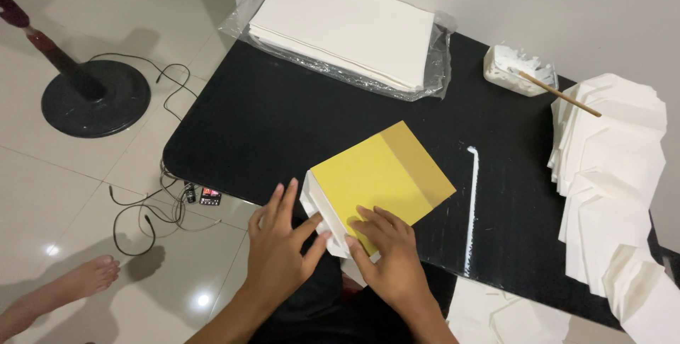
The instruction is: The person folds a white sheet of paper and uses a wooden stick to apply white adhesive to its edges. They then place a yellow sheet on top of the glued paper and press it down to secure the layers.
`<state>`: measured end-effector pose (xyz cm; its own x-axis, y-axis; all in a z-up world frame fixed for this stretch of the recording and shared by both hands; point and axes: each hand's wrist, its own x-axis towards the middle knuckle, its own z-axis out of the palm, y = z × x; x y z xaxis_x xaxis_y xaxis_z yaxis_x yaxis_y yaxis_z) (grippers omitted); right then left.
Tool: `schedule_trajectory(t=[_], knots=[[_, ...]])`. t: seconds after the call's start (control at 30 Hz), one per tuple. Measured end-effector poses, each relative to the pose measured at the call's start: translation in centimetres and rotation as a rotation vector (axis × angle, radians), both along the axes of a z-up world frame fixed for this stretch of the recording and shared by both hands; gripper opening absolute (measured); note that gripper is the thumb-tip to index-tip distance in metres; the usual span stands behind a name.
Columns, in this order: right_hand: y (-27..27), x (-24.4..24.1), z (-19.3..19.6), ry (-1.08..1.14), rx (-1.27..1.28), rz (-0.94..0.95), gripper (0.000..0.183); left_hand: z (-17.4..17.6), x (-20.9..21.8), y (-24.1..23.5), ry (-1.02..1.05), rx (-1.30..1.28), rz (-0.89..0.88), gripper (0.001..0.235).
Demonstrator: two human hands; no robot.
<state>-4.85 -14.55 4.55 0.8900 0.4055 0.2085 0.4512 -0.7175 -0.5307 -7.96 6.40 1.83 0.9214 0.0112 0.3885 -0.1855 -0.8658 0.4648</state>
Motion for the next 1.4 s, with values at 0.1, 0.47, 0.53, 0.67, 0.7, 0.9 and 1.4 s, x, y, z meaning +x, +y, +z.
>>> schedule_trajectory(t=[0.1, 0.47, 0.53, 0.67, 0.7, 0.9, 1.4], knots=[[0.4, -0.4, -0.7, -0.139, -0.027, 0.035, 0.030, -0.6, -1.1, -0.6, 0.010, -0.267, 0.165, 0.017], [-3.2, 7.1, 1.4, 0.030, -0.209, -0.437, 0.053, 2.6, -0.8, 1.3, 0.663, -0.795, 0.324, 0.031], [-4.0, 8.6, 0.6, 0.027, -0.304, -0.523, 0.081, 2.8, -0.4, 1.7, 0.702, -0.768, 0.316, 0.034], [-5.0, 9.9, 1.2, 0.302, -0.177, -0.540, 0.087, 1.8, -0.6, 1.6, 0.618, -0.774, 0.310, 0.028], [-5.5, 10.7, 1.1, 0.372, -0.098, -0.568, 0.090, 1.8, -0.3, 1.9, 0.593, -0.764, 0.306, 0.025], [-8.5, 8.0, 5.5, 0.412, 0.294, -0.633, 0.035, 1.7, -0.3, 0.9, 0.472, -0.827, 0.138, 0.025], [-15.3, 10.2, 3.8, -0.031, 0.243, -0.772, 0.029, 2.5, 0.5, 4.5, 0.587, -0.688, 0.275, 0.025]])
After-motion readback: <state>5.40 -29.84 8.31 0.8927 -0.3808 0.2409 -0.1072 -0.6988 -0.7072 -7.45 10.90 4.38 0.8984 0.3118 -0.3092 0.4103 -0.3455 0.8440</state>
